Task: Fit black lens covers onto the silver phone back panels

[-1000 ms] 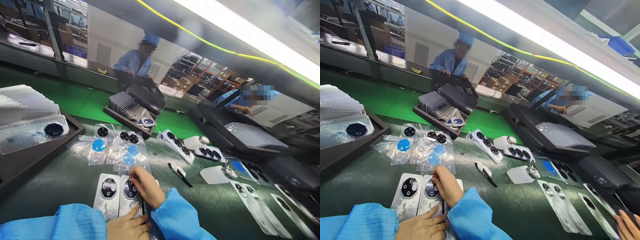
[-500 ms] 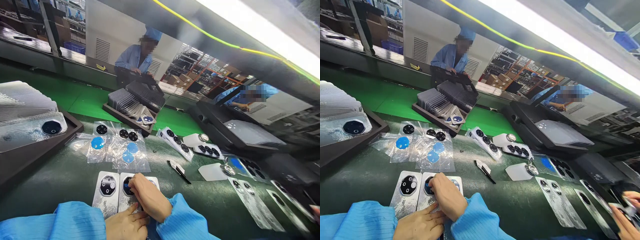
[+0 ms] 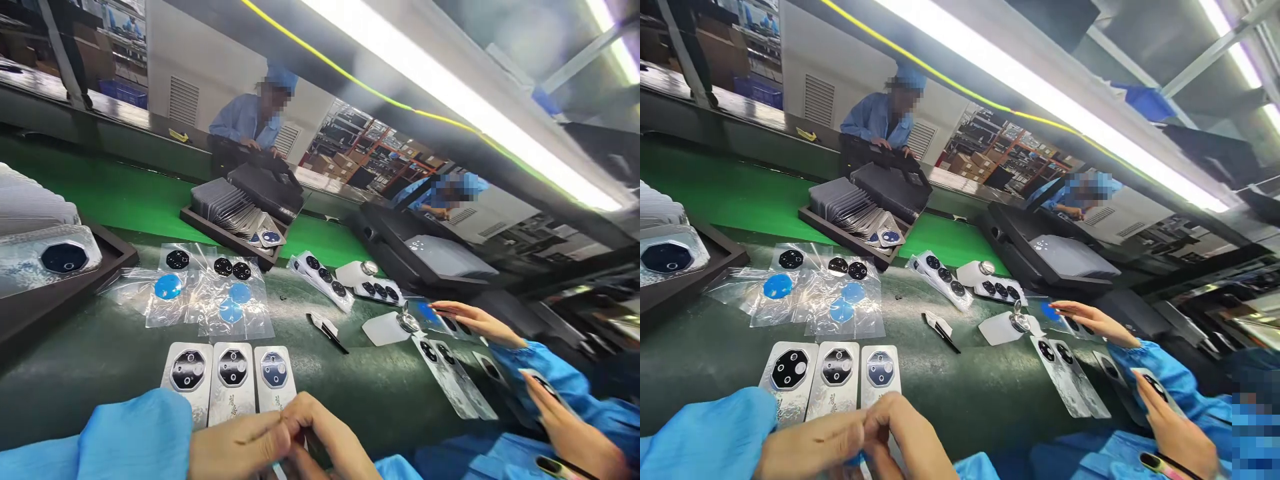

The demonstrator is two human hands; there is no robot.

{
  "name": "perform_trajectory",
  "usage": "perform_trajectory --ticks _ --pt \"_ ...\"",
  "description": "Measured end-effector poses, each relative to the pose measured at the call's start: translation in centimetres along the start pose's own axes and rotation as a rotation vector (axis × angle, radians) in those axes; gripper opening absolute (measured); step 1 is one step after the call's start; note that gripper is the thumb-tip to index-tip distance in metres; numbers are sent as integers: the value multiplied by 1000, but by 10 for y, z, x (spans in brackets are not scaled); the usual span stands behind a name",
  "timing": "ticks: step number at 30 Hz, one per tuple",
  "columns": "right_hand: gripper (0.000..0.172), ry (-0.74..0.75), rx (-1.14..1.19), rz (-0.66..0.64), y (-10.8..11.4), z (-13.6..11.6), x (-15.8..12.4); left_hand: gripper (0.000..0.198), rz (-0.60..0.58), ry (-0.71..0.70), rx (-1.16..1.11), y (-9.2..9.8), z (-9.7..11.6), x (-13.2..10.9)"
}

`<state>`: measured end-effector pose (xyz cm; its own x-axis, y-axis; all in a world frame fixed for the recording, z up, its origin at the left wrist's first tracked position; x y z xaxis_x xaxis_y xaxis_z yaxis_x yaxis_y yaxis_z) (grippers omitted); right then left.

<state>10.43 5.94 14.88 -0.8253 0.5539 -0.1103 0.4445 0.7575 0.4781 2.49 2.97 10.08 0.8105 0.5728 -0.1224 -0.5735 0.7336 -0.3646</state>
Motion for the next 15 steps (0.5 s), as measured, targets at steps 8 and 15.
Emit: perform_trajectory --ticks 8,15 --pt "12 22 -326 195 45 51 46 25 175 -124 971 -4 7 10" --pt "20 56 -464 106 33 75 69 26 15 -81 1319 -4 -17 19"
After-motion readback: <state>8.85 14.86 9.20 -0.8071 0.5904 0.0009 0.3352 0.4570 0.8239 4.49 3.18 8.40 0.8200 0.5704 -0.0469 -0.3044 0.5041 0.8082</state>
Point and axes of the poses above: each hand's wrist, its own x-axis towards the middle knuckle, its own y-axis out of the back of the hand, z = x × y, the point moved 8 cm from there along x, towards the middle knuckle, and after that the axes turned 12 degrees about -z, right-handed, at the moved point
